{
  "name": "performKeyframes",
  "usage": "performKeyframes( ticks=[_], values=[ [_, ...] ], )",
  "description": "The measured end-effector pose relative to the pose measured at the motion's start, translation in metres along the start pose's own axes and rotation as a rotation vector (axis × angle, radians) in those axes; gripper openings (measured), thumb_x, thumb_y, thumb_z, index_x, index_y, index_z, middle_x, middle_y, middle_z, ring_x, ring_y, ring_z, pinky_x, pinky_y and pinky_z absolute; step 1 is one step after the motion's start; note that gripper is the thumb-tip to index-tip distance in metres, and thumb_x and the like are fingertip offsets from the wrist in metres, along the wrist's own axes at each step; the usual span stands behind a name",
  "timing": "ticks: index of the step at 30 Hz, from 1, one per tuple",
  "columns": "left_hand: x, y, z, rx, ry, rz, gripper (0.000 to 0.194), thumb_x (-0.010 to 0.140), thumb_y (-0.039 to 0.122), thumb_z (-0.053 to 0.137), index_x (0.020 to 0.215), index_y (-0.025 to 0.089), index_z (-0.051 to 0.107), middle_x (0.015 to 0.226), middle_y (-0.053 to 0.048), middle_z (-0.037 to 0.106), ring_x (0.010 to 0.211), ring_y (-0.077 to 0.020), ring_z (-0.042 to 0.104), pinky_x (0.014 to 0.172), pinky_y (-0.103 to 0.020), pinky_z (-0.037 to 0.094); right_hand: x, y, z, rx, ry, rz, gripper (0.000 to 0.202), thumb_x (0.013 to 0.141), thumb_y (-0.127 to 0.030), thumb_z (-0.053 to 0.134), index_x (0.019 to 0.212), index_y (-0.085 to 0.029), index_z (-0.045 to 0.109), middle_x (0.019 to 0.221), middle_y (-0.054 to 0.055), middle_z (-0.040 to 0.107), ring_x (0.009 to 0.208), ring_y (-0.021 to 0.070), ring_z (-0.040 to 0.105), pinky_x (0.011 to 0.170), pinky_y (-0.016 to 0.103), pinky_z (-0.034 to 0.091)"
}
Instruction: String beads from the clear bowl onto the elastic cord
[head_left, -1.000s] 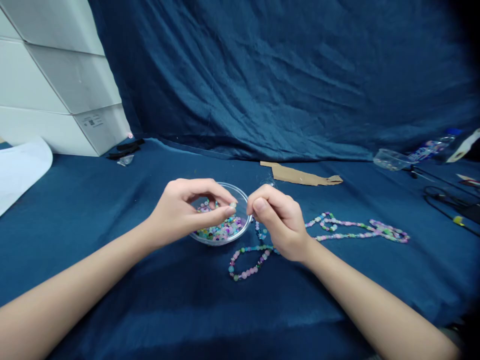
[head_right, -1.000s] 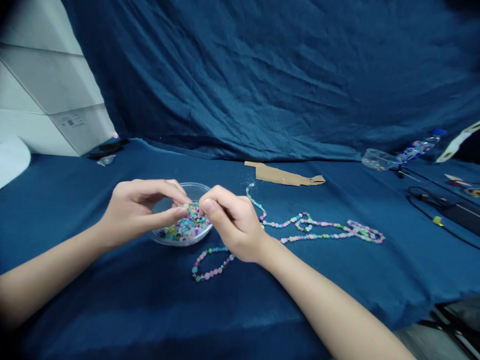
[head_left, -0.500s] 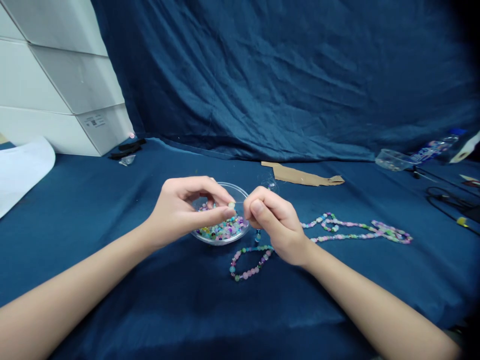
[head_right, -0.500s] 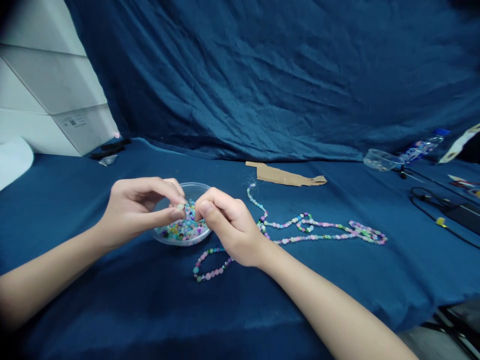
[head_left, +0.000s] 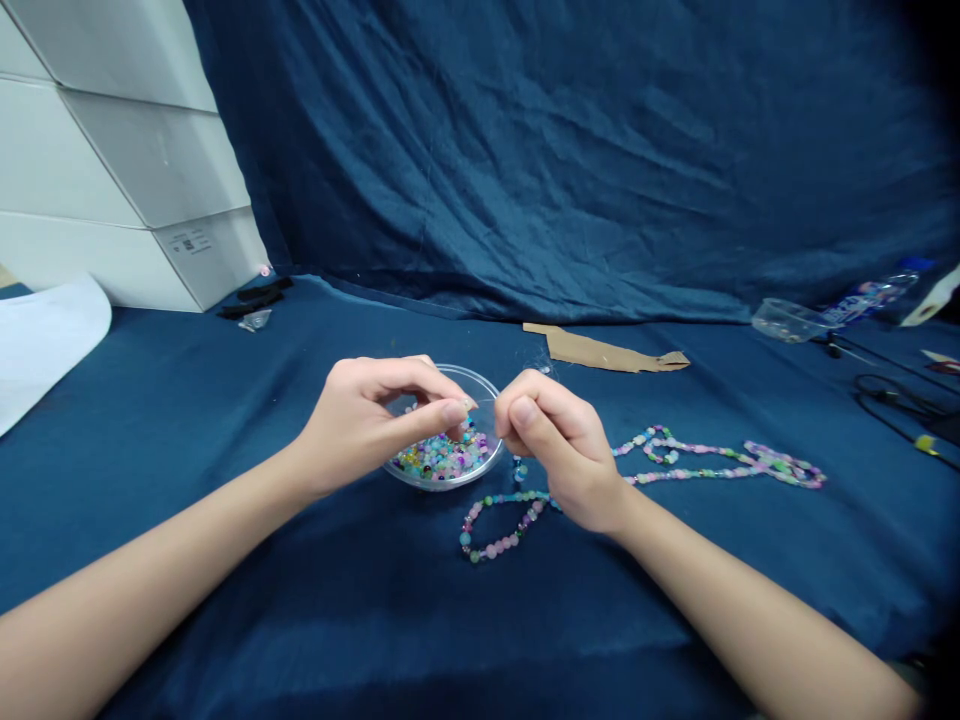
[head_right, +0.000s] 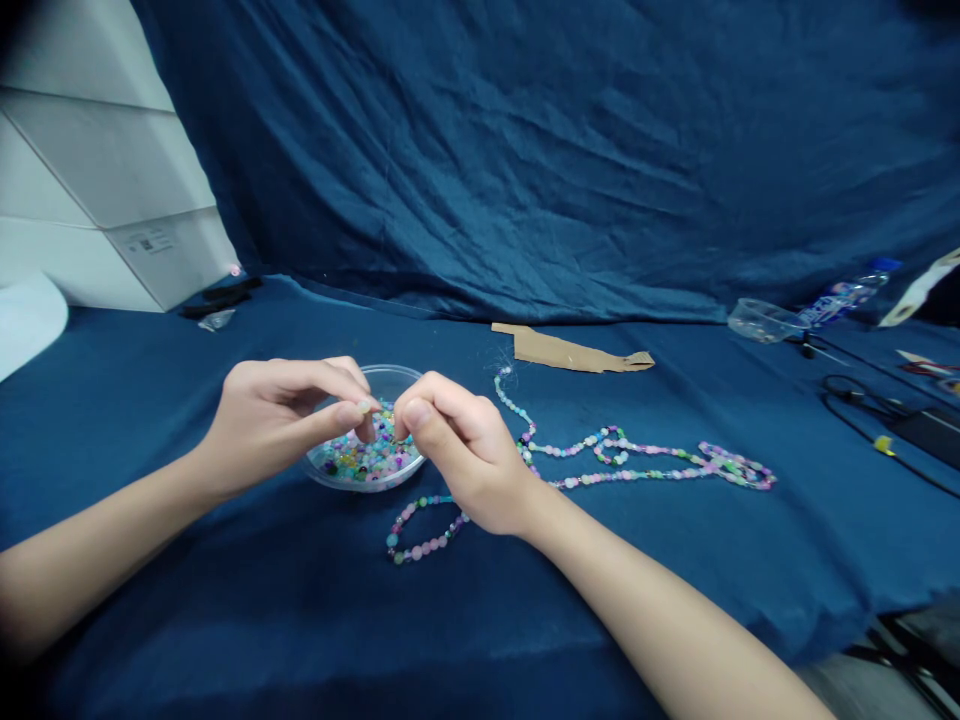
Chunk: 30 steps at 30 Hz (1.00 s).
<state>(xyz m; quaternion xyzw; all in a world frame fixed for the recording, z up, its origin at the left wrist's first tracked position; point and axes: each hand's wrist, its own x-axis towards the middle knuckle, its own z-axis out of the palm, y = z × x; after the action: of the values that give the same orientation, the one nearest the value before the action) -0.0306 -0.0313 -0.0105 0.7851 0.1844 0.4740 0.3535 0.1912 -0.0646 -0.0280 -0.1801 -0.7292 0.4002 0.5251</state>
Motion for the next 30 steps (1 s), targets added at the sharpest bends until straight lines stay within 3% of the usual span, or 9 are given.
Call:
performKeyframes(
  ticks=[11, 30],
  values=[
    [0.0024, -0.0009, 0.0007, 0.010, -0.003, 0.027, 0.016, 0.086, 0.005, 0.078, 0.090, 0.021, 0.082, 0.076, 0.000, 0.078, 0.069, -0.0124, 0.068, 0.063, -0.024, 0.055, 0.0005, 0.0000, -0.0006, -0.034, -0.016, 0.021, 0.025, 0.112, -0.028, 0.050, 0.091, -0.019, 0.061, 0.081, -0.002, 0.053, 0.067, 0.0079, 0.044, 0.063, 0.025, 0.038],
    [-0.0002, 0.0028, 0.0013, -0.039, 0.014, -0.019, 0.005, 0.092, 0.017, 0.077, 0.089, 0.020, 0.081, 0.074, -0.002, 0.077, 0.068, -0.0137, 0.070, 0.062, -0.024, 0.057, 0.0020, -0.0032, -0.0017, -0.109, -0.009, 0.021, 0.028, 0.112, -0.030, 0.050, 0.088, -0.019, 0.059, 0.078, -0.003, 0.051, 0.067, 0.0083, 0.043, 0.063, 0.025, 0.037]
  ],
)
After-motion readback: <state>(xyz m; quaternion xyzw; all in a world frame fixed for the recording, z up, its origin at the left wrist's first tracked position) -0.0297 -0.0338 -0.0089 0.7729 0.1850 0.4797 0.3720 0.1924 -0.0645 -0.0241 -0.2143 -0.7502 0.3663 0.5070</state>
